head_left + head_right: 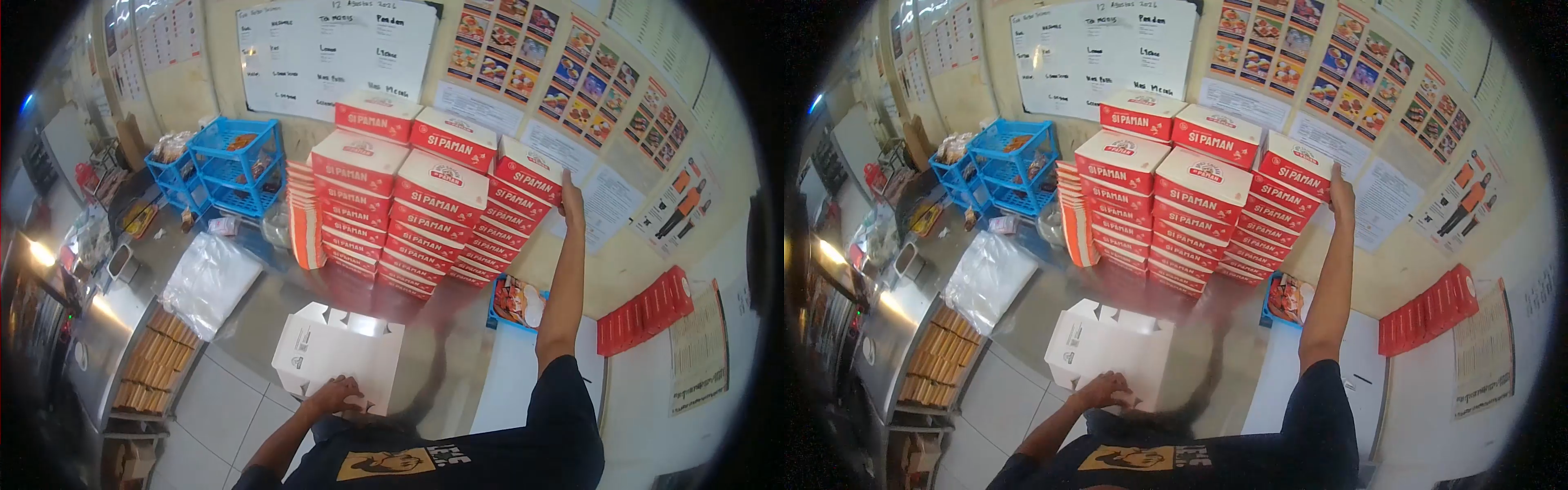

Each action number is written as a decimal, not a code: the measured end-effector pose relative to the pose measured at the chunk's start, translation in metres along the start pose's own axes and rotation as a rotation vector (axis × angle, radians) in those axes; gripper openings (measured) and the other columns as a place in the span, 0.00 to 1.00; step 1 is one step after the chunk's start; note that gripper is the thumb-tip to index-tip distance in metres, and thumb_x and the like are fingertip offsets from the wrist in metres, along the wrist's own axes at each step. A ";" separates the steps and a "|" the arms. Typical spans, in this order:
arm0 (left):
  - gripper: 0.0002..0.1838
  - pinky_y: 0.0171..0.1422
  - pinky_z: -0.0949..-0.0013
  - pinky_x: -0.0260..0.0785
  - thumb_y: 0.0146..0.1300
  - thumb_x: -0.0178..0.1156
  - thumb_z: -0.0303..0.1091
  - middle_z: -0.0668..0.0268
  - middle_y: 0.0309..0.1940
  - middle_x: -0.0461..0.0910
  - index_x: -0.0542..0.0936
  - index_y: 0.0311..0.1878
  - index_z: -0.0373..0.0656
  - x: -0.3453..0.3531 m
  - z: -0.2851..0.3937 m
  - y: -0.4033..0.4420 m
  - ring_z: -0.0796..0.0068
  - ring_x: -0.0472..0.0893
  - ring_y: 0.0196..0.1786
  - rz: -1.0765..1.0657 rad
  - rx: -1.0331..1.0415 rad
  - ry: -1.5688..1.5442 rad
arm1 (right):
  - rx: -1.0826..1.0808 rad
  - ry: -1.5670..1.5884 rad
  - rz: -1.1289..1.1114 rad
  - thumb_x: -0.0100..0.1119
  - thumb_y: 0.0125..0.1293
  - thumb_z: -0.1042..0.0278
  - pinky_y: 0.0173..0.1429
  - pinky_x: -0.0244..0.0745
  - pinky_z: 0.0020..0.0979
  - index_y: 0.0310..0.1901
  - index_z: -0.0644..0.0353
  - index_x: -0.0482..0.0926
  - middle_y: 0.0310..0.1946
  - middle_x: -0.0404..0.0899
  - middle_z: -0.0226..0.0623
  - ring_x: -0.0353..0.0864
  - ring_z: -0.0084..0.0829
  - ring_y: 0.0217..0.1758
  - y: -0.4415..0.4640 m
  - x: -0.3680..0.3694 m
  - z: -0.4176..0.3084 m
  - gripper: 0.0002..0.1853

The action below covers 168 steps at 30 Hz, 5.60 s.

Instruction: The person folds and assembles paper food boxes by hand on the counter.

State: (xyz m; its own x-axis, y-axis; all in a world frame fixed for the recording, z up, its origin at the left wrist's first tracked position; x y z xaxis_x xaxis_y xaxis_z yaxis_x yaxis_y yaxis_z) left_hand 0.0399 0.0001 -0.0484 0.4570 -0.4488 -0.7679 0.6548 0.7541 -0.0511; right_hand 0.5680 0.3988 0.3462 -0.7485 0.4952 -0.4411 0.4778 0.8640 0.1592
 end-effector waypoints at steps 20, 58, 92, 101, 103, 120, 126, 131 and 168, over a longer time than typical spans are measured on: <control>0.24 0.42 0.51 0.74 0.72 0.56 0.54 0.51 0.31 0.84 0.80 0.35 0.39 -0.059 -0.011 0.024 0.48 0.84 0.35 0.139 -0.155 -0.147 | -0.483 -0.039 -0.991 0.69 0.65 0.65 0.48 0.80 0.31 0.57 0.59 0.82 0.64 0.69 0.41 0.77 0.34 0.58 -0.549 0.214 0.183 0.19; 0.14 0.51 0.48 0.75 0.57 0.71 0.41 0.56 0.42 0.86 0.88 0.44 0.45 -0.186 0.031 -0.026 0.52 0.83 0.49 0.219 -0.445 0.320 | -0.500 -0.127 -1.025 0.65 0.66 0.59 0.39 0.74 0.41 0.37 0.66 0.85 0.30 0.82 0.51 0.81 0.49 0.31 -0.495 0.223 0.061 0.15; 0.26 0.52 0.57 0.70 0.49 0.77 0.40 0.51 0.56 0.68 0.77 0.49 0.43 -0.113 0.063 -0.037 0.57 0.71 0.56 0.812 -0.422 0.179 | 0.021 0.440 -0.380 0.57 0.69 0.73 0.62 0.77 0.38 0.64 0.64 0.70 0.59 0.76 0.44 0.80 0.38 0.61 -0.491 0.273 0.203 0.23; 0.18 0.48 0.68 0.77 0.74 0.61 0.44 0.66 0.44 0.81 0.75 0.56 0.42 -0.071 -0.030 0.054 0.75 0.82 0.43 1.042 -0.398 -1.358 | -0.347 0.312 -0.532 0.49 0.79 0.64 0.60 0.77 0.34 0.63 0.62 0.77 0.60 0.78 0.47 0.83 0.36 0.56 -0.524 0.238 0.126 0.18; 0.17 0.51 0.67 0.79 0.73 0.62 0.45 0.66 0.44 0.83 0.77 0.54 0.42 -0.065 -0.029 0.059 0.74 0.84 0.45 1.115 -0.417 -1.442 | 0.054 0.532 -0.382 0.44 0.81 0.57 0.65 0.75 0.39 0.66 0.62 0.75 0.63 0.76 0.50 0.80 0.45 0.61 -0.516 0.239 0.153 0.22; 0.19 0.34 0.70 0.79 0.80 0.49 0.47 0.62 0.40 0.81 0.76 0.54 0.39 -0.054 0.000 0.077 0.73 0.82 0.34 0.910 -0.578 -1.276 | -0.542 -0.107 -0.652 0.50 0.77 0.57 0.64 0.72 0.44 0.66 0.66 0.73 0.69 0.69 0.55 0.77 0.53 0.56 -0.514 0.241 0.122 0.24; 0.17 0.28 0.74 0.75 0.78 0.53 0.49 0.66 0.37 0.82 0.75 0.49 0.43 -0.063 0.015 0.084 0.77 0.81 0.32 0.955 -0.455 -1.318 | -0.430 0.195 -0.435 0.62 0.72 0.66 0.62 0.77 0.38 0.60 0.66 0.80 0.63 0.77 0.52 0.83 0.46 0.57 -0.518 0.233 0.129 0.19; 0.18 0.32 0.72 0.79 0.78 0.53 0.47 0.63 0.38 0.83 0.76 0.48 0.40 -0.048 0.005 0.082 0.73 0.82 0.31 0.931 -0.563 -1.289 | -0.287 0.387 -0.383 0.65 0.69 0.67 0.57 0.80 0.39 0.47 0.66 0.83 0.54 0.84 0.49 0.84 0.45 0.57 -0.520 0.224 0.141 0.12; 0.04 0.38 0.47 0.73 0.61 0.61 0.24 0.45 0.28 0.82 0.75 0.35 0.35 -0.069 0.077 0.090 0.40 0.83 0.35 0.481 -0.412 -0.067 | -0.261 -0.720 -0.845 0.57 0.61 0.63 0.47 0.81 0.51 0.32 0.67 0.85 0.34 0.86 0.55 0.87 0.54 0.40 -0.411 0.261 0.144 0.14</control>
State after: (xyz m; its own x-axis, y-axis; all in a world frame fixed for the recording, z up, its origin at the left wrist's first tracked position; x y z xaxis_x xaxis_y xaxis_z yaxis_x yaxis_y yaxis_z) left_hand 0.1137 0.0622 0.0493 0.6878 -0.0327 -0.7251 0.0874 0.9954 0.0381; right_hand 0.2424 0.1594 0.0384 -0.3075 -0.3493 -0.8851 -0.2270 0.9303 -0.2882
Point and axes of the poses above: each hand's wrist, its own y-axis towards the middle knuckle, its own x-axis out of the palm, z = x × y, the point moved 7 cm from there along y, towards the middle knuckle
